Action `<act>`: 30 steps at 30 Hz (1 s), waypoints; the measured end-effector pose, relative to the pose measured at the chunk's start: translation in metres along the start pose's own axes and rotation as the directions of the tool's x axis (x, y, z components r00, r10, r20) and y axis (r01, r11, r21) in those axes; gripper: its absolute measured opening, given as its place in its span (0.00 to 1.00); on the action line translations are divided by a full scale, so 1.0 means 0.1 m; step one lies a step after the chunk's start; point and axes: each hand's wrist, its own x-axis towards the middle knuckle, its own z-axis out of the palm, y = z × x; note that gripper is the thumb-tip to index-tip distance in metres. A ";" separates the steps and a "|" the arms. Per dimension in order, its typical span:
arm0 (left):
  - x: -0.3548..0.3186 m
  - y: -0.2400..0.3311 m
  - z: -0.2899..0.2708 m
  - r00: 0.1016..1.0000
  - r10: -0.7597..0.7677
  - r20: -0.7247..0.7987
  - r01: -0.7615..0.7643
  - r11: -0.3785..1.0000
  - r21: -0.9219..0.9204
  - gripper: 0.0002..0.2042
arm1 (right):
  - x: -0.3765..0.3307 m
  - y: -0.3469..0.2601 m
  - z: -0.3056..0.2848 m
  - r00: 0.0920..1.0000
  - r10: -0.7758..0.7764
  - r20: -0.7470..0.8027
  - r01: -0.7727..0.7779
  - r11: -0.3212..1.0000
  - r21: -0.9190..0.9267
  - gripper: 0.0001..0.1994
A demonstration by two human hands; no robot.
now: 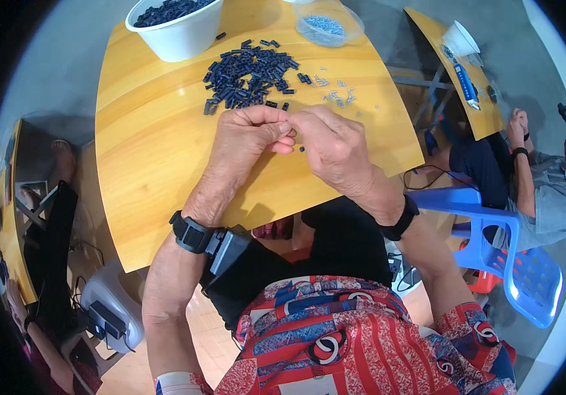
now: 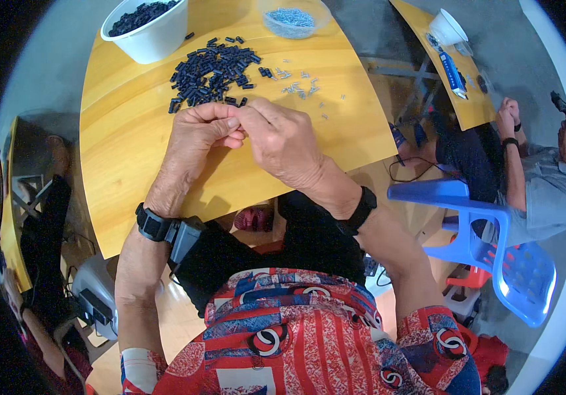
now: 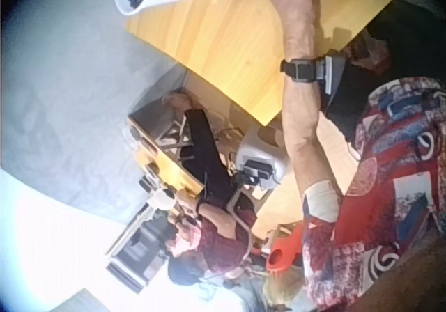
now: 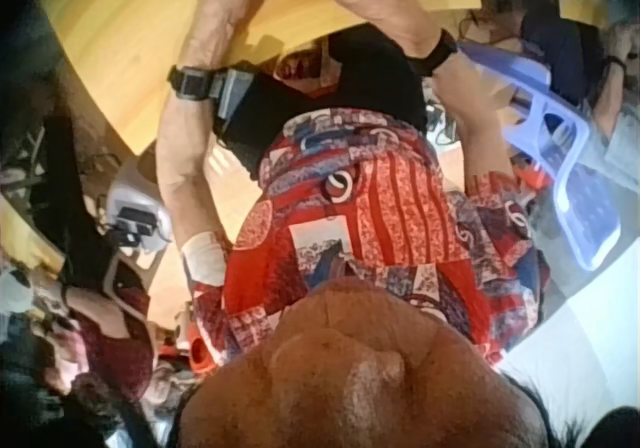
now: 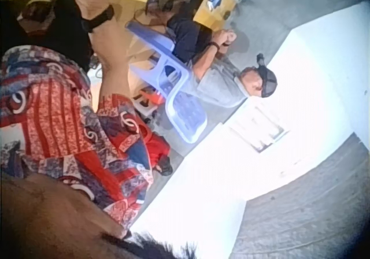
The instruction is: Assembling small blue plastic components by hand.
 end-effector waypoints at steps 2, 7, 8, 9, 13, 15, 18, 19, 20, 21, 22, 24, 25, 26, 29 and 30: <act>0.01 0.00 -0.01 1.000 0.006 0.002 -0.006 1.000 -0.004 0.05 | 0.02 -0.01 0.00 1.000 0.001 -0.005 -0.001 1.000 -0.015 0.05; 0.01 0.08 -0.01 0.999 0.001 0.047 -0.001 1.000 0.012 0.06 | 0.03 0.06 -0.06 0.962 0.270 0.031 -0.266 0.912 0.313 0.04; 0.01 0.09 -0.01 0.998 0.010 0.060 -0.012 1.000 0.028 0.06 | 0.03 0.05 -0.07 0.858 0.490 0.156 -0.498 0.716 0.490 0.04; 0.01 0.08 -0.02 0.998 0.015 0.058 -0.017 0.999 0.031 0.06 | 0.04 0.04 -0.09 0.860 0.486 0.153 -0.493 0.717 0.493 0.04; 0.02 0.02 -0.03 0.993 0.061 0.104 -0.071 0.993 0.098 0.07 | 0.04 0.06 -0.14 0.758 0.565 0.327 -0.637 0.534 0.555 0.06; 0.01 0.02 -0.02 0.990 0.078 0.121 -0.093 0.989 0.117 0.07 | 0.04 0.09 -0.16 0.750 0.560 0.351 -0.649 0.520 0.556 0.05; -0.02 0.03 0.00 0.989 0.096 0.113 -0.110 0.986 0.126 0.07 | 0.06 0.10 -0.17 0.738 0.556 0.381 -0.661 0.485 0.573 0.05; -0.01 0.03 0.00 0.988 0.096 0.120 -0.112 0.984 0.135 0.06 | 0.07 0.10 -0.18 0.727 0.562 0.395 -0.674 0.476 0.565 0.05; -0.01 0.02 -0.01 0.987 0.097 0.126 -0.115 0.983 0.144 0.06 | 0.07 0.10 -0.18 0.715 0.567 0.409 -0.688 0.466 0.557 0.05; -0.01 0.02 0.00 0.988 0.096 0.124 -0.114 0.983 0.142 0.06 | 0.08 0.10 -0.18 0.715 0.566 0.412 -0.689 0.466 0.555 0.05; -0.01 0.02 0.00 0.986 0.104 0.128 -0.122 0.982 0.142 0.06 | 0.09 0.09 -0.19 0.706 0.575 0.414 -0.697 0.459 0.551 0.05; -0.01 0.01 0.00 0.985 0.112 0.129 -0.130 0.981 0.142 0.06 | 0.10 0.09 -0.18 0.697 0.582 0.419 -0.706 0.450 0.548 0.05; -0.01 0.01 -0.01 0.987 0.103 0.122 -0.121 0.982 0.143 0.06 | 0.10 0.09 -0.16 0.708 0.574 0.411 -0.697 0.475 0.538 0.04; -0.01 0.00 -0.02 0.989 0.095 0.115 -0.111 0.983 0.145 0.06 | 0.11 0.08 -0.15 0.720 0.565 0.403 -0.687 0.499 0.528 0.04; -0.01 0.01 -0.02 0.993 0.061 0.104 -0.078 0.984 0.162 0.06 | 0.10 0.09 -0.15 0.746 0.532 0.399 -0.664 0.555 0.501 0.04; -0.01 0.01 -0.02 0.993 0.059 0.104 -0.076 0.984 0.161 0.06 | 0.10 0.09 -0.15 0.745 0.533 0.400 -0.665 0.554 0.500 0.04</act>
